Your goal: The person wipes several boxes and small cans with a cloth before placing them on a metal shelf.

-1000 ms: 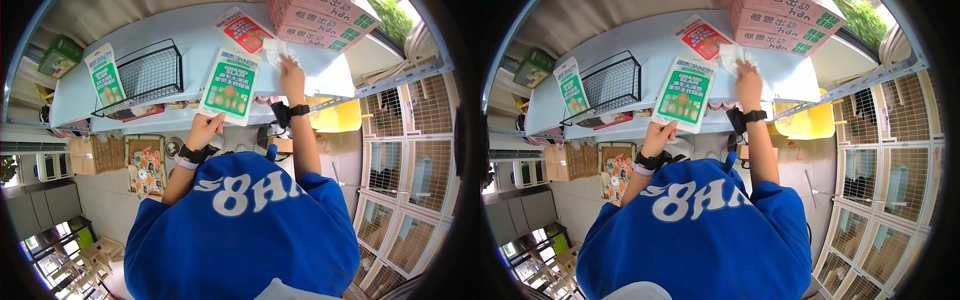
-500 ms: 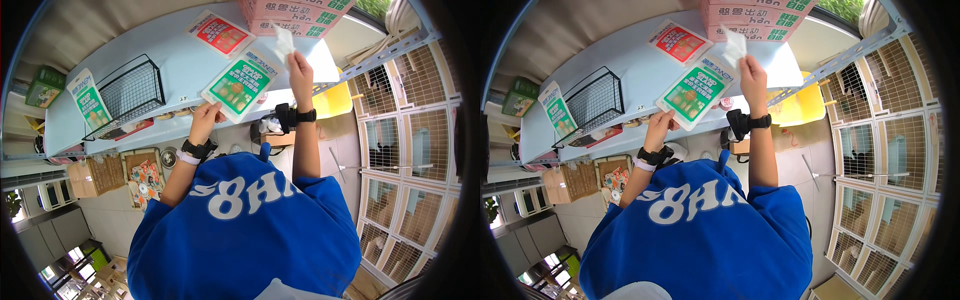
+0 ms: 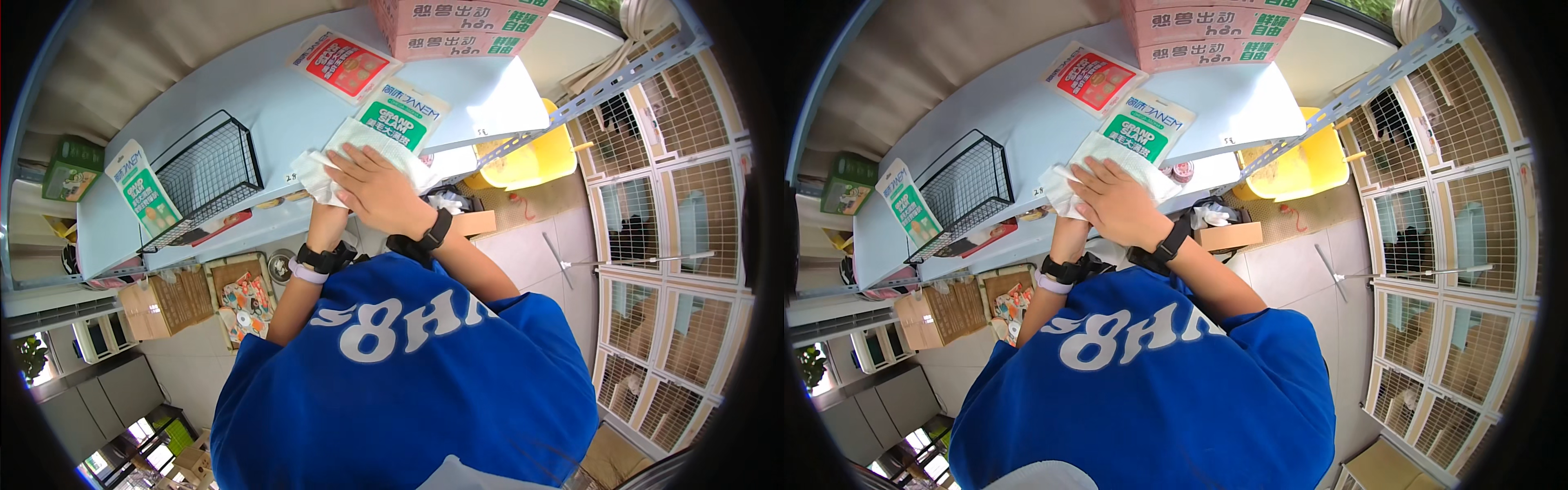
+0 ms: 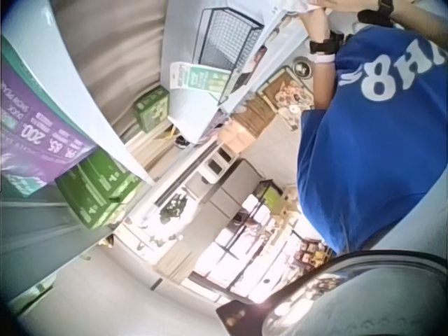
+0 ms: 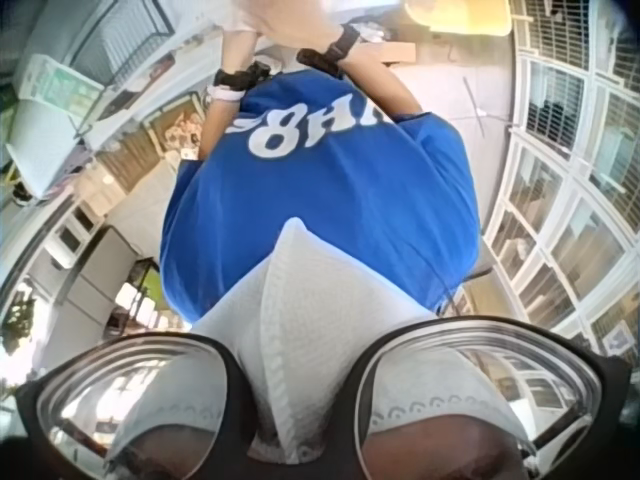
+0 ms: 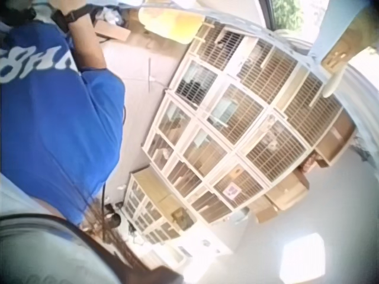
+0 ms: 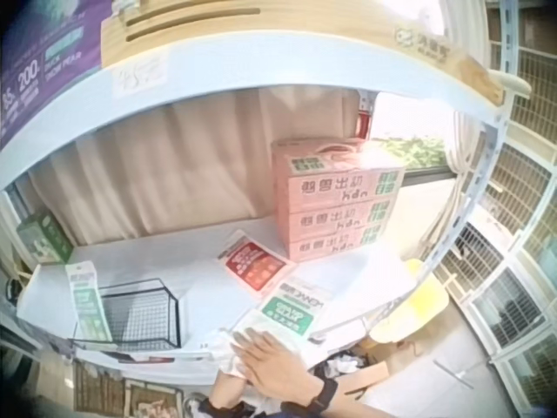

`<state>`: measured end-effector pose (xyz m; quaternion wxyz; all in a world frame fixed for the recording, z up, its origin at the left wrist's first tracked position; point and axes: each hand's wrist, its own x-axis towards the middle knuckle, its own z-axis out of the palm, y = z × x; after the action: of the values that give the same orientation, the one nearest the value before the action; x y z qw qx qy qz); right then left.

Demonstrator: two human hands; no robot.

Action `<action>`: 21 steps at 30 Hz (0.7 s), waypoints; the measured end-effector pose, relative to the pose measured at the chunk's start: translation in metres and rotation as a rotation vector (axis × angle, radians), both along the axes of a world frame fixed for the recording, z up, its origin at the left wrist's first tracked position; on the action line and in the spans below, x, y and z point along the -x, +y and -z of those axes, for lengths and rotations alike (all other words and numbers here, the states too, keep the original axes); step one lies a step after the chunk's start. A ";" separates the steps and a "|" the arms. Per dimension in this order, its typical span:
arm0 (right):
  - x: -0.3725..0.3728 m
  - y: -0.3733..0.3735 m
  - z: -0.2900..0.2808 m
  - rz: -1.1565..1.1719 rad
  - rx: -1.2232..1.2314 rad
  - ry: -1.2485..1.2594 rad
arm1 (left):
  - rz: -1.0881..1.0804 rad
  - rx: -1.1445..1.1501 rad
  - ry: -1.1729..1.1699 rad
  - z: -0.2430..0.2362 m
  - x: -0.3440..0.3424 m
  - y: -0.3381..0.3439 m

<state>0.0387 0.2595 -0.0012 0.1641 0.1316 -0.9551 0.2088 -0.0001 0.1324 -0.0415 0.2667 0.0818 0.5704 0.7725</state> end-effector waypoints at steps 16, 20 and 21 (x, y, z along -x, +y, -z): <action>0.055 0.118 0.018 0.266 -0.100 -0.071 | 0.162 0.019 -0.067 -0.003 0.009 -0.004; 0.035 0.078 0.011 0.203 -0.138 -0.035 | 0.153 0.027 -0.083 0.001 0.012 -0.006; 0.028 0.061 0.008 0.170 -0.162 0.012 | 0.173 0.046 -0.073 0.004 0.011 -0.007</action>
<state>0.0111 0.3205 -0.0096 0.1757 0.0642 -0.9756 0.1153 -0.0115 0.1249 -0.0451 0.3547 0.0965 0.5686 0.7360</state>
